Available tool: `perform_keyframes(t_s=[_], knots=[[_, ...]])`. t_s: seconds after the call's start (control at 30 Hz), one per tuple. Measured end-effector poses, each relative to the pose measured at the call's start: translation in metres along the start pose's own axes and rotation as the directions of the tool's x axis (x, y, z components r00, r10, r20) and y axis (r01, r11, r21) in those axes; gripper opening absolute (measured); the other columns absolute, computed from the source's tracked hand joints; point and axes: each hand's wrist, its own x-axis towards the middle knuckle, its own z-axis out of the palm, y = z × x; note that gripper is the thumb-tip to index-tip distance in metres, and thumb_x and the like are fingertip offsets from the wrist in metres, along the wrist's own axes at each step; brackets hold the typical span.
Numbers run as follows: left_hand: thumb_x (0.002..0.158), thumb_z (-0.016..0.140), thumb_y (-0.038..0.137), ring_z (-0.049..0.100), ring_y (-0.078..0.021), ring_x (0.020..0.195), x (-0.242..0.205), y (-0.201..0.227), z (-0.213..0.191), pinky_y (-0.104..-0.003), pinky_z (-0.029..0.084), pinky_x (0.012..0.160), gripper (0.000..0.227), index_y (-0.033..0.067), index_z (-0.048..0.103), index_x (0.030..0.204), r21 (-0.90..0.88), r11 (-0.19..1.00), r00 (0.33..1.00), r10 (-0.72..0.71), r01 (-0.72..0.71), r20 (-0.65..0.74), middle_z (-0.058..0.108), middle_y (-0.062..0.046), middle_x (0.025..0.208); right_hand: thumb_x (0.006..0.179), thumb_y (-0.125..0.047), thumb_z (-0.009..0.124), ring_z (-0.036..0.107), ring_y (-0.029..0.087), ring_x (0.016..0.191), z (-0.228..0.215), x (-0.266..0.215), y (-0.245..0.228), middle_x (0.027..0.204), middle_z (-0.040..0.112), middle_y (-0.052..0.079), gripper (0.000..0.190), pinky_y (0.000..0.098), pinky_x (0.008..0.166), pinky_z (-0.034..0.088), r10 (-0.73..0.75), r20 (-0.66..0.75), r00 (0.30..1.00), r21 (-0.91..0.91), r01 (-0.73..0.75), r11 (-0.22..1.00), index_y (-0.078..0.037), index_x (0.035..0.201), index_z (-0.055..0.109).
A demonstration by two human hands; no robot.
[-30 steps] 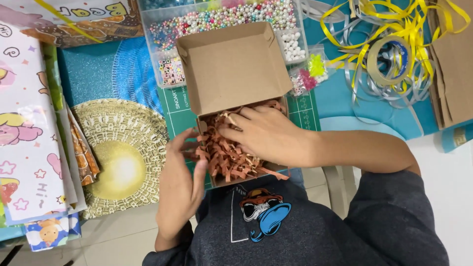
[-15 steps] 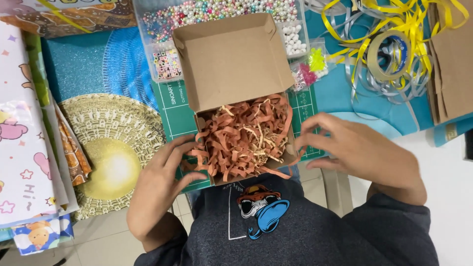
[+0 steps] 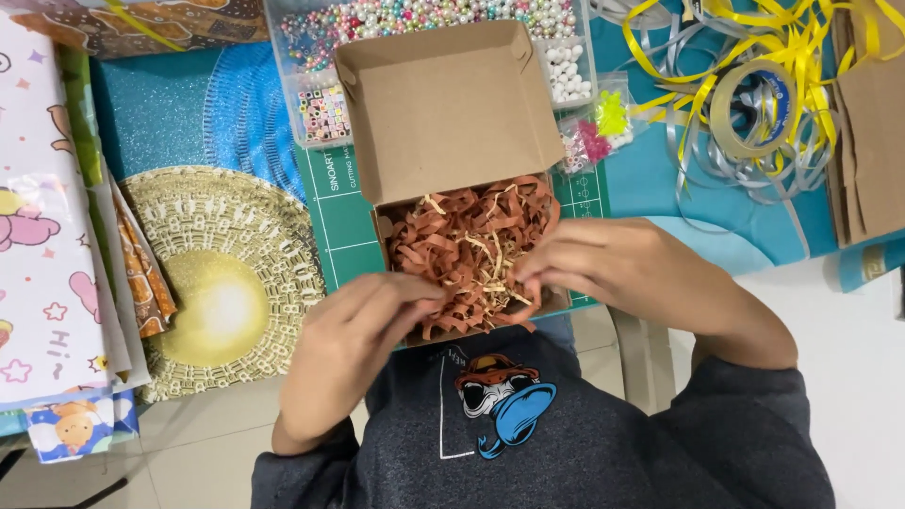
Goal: Assembling a small cardboard box by folding and then filling it with shredded paper and decorative beads.
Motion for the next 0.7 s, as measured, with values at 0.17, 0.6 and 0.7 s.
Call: perform_keyframes(t_s=[0.17, 0.6, 0.7], knots=[[0.1, 0.07, 0.023, 0.066, -0.0234, 0.081, 0.017, 0.0, 0.025, -0.04, 0.053, 0.089, 0.018, 0.0069, 0.063, 0.104, 0.217, 0.964, 0.986, 0.137, -0.156, 0.101, 0.069, -0.005, 0.088, 0.096, -0.033, 0.069, 0.067, 0.028, 0.099, 0.04, 0.033, 0.023, 0.108, 0.067, 0.011, 0.035, 0.0382, 0.079, 0.055, -0.115, -0.06, 0.992, -0.231, 0.098, 0.968, -0.003, 0.113, 0.067], [0.072, 0.076, 0.066, 0.067, -0.02, 0.096, -0.051, -0.039, -0.015, -0.038, 0.057, 0.071, 0.1, 0.0101, 0.048, 0.15, 0.396, 0.903, 0.976, -0.206, 0.165, 0.063, 0.059, -0.008, 0.115, 0.092, -0.022, 0.071, 0.057, 0.028, 0.13, -0.009, 0.025, -0.008, 0.142, 0.058, 0.011, 0.058, 0.0448, 0.104, 0.051, -0.132, 0.162, 0.978, -0.336, 0.181, 0.924, -0.009, 0.146, 0.055], [0.087, 0.08, 0.034, 0.07, -0.0138, 0.074, -0.05, -0.038, -0.009, -0.033, 0.054, 0.063, 0.034, 0.0158, 0.069, 0.114, 0.292, 0.938, 0.978, -0.206, 0.185, 0.043, 0.073, 0.004, 0.089, 0.094, -0.006, 0.073, 0.062, 0.029, 0.127, 0.016, 0.04, -0.004, 0.139, 0.065, 0.012, 0.056, 0.0439, 0.107, 0.052, -0.321, 0.105, 0.941, -0.148, 0.334, 0.931, -0.014, 0.147, 0.055]])
